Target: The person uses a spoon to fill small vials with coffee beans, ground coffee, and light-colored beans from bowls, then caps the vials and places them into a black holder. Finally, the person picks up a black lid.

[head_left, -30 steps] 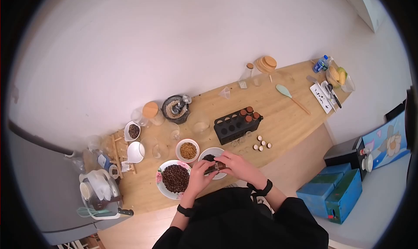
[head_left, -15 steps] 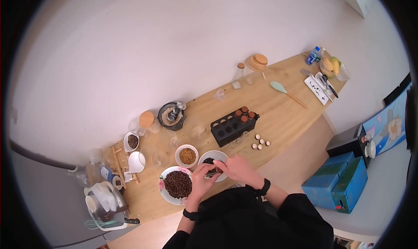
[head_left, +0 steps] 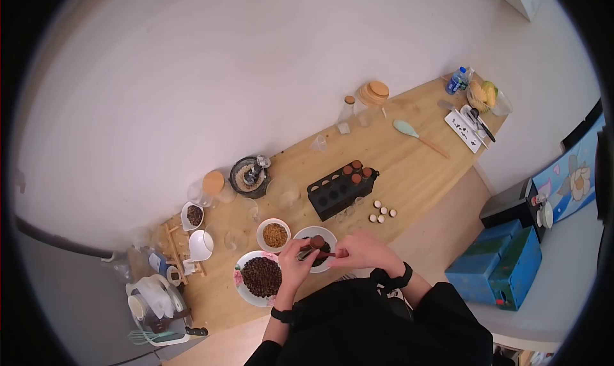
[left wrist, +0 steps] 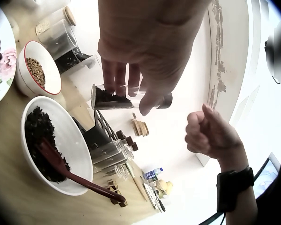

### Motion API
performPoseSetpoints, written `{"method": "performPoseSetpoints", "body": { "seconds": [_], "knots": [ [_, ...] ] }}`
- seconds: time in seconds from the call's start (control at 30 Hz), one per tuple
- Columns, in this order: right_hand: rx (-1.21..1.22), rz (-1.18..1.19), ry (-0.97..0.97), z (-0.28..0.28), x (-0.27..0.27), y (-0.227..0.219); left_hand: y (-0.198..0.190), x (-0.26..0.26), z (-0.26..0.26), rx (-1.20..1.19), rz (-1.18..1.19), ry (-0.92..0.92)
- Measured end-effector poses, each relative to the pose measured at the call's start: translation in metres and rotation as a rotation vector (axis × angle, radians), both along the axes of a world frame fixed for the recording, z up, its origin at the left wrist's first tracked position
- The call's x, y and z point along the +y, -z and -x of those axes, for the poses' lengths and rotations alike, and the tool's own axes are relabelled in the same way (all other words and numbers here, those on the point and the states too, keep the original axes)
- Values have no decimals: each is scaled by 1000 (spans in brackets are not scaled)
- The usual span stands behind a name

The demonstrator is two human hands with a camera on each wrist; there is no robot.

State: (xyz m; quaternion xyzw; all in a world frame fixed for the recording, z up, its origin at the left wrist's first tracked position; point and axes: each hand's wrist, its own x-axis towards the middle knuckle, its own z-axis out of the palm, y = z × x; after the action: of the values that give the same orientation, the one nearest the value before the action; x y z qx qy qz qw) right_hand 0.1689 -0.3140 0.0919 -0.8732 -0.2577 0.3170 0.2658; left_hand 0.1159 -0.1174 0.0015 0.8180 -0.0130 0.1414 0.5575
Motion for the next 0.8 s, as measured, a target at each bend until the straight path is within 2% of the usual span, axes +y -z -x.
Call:
{"method": "performPoseSetpoints", "body": {
  "seconds": [0.03,0.1,0.13,0.2,0.3,0.43,0.5,0.53,0.6,0.7,0.8],
  "knots": [
    [-1,2,0,1,0,-4,0,1,-1,-1,2,0],
    [-209,1,138,5,2,-9,2,2,-3,15,-3,8],
    [-207,4,140,5,5,-8,-1,0,-4,17,-1,10],
    [-416,-267,108,3,11,-7,-8,-4,-7,-23,-61,73],
    [-406,-347,73,-9,8,20,-7,-8,-14,-48,-62,79],
    [-392,-336,57,-34,-1,12,-9,-16,-27,-118,-78,101],
    [-414,-385,86,-54,-9,5,-26,-21,-32,-112,-139,9],
    [-414,-384,83,-65,-12,3,-22,-19,-34,-112,-136,7],
    [-658,-205,184,-88,-18,0,-12,-8,-35,-102,-126,-52],
    [-778,-97,194,-124,-23,9,-4,9,-27,-61,-114,-75],
    [-728,6,168,-153,-24,29,-5,19,-21,-59,-190,-123]
  ]
}}
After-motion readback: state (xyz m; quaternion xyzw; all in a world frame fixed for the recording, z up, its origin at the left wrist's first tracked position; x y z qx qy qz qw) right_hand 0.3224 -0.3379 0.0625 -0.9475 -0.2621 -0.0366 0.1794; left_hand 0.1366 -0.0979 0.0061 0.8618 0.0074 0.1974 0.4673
